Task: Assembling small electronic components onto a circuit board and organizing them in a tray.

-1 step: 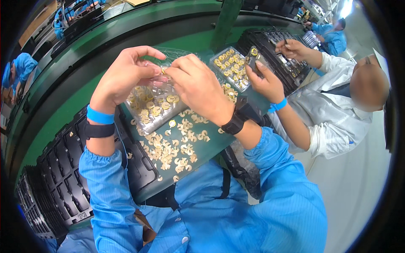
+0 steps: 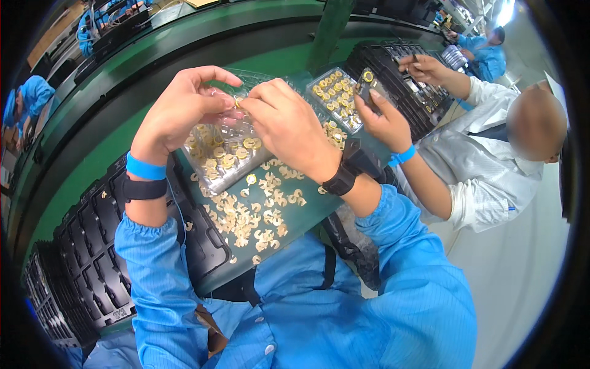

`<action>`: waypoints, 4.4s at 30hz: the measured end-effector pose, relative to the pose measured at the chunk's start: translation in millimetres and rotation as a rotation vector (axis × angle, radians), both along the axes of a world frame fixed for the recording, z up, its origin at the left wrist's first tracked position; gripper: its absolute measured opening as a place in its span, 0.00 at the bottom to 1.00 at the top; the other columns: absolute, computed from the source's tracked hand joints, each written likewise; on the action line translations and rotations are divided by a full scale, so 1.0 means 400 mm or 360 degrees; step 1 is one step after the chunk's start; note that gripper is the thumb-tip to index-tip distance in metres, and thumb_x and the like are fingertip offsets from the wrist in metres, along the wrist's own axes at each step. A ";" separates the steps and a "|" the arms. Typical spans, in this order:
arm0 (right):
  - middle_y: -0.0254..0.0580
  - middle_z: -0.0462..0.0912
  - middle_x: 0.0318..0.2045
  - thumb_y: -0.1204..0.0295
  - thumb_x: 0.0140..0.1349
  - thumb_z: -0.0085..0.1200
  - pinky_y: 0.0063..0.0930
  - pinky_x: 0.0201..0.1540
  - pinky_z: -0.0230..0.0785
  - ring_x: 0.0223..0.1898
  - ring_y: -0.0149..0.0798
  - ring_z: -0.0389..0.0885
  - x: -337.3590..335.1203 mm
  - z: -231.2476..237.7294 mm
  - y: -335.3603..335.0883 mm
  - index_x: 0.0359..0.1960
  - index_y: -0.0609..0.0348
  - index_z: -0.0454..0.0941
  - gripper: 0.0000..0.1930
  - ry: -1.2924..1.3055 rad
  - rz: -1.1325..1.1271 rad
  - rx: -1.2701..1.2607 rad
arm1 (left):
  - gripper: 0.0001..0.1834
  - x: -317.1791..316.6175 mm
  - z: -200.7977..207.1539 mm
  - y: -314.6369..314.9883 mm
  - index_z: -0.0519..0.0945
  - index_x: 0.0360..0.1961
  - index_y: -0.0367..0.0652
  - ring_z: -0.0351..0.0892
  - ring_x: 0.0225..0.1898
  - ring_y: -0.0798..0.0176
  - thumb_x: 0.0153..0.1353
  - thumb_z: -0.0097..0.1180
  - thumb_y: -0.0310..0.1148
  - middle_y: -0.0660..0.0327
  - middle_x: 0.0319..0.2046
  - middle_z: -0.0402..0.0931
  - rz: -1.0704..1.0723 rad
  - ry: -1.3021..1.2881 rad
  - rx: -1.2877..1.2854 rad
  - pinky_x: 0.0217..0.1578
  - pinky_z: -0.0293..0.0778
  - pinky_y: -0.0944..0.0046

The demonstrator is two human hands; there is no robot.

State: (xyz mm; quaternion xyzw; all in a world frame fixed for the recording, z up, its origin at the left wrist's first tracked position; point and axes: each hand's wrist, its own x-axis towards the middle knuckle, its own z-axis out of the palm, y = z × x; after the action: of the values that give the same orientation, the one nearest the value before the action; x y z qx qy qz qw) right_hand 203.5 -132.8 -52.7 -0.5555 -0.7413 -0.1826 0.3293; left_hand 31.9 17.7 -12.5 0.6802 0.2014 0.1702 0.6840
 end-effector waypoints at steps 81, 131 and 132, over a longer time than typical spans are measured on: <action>0.44 0.79 0.33 0.77 0.53 0.70 0.46 0.37 0.75 0.37 0.53 0.81 -0.029 -0.045 0.080 0.32 0.58 0.81 0.09 0.0704 -0.0087 0.0647 | 0.31 0.027 0.023 -0.033 0.75 0.70 0.38 0.85 0.45 0.71 0.64 0.58 0.17 0.59 0.44 0.87 0.0183 -0.0243 0.0690 0.52 0.81 0.67; 0.60 0.86 0.31 0.63 0.63 0.68 0.49 0.40 0.78 0.35 0.61 0.87 0.125 0.058 -0.614 0.43 0.64 0.86 0.15 0.0590 -0.0626 -0.1976 | 0.09 0.013 -0.096 0.045 0.92 0.38 0.36 0.90 0.36 0.53 0.55 0.67 0.24 0.49 0.33 0.89 0.0261 0.0521 0.1260 0.43 0.84 0.57; 0.61 0.86 0.31 0.64 0.63 0.68 0.52 0.42 0.78 0.37 0.62 0.87 0.146 0.036 -0.636 0.42 0.64 0.86 0.15 0.0483 -0.0927 -0.1876 | 0.10 0.021 -0.101 0.040 0.91 0.39 0.36 0.90 0.35 0.53 0.55 0.68 0.25 0.48 0.33 0.89 0.0250 0.0482 0.1346 0.43 0.84 0.56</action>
State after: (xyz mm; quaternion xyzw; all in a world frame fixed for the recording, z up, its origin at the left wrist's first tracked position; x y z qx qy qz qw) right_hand 261.7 -387.3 -38.3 -0.8391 -0.4825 0.2510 0.0089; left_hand 40.5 33.9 -52.8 0.8996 0.2629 0.1876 0.2940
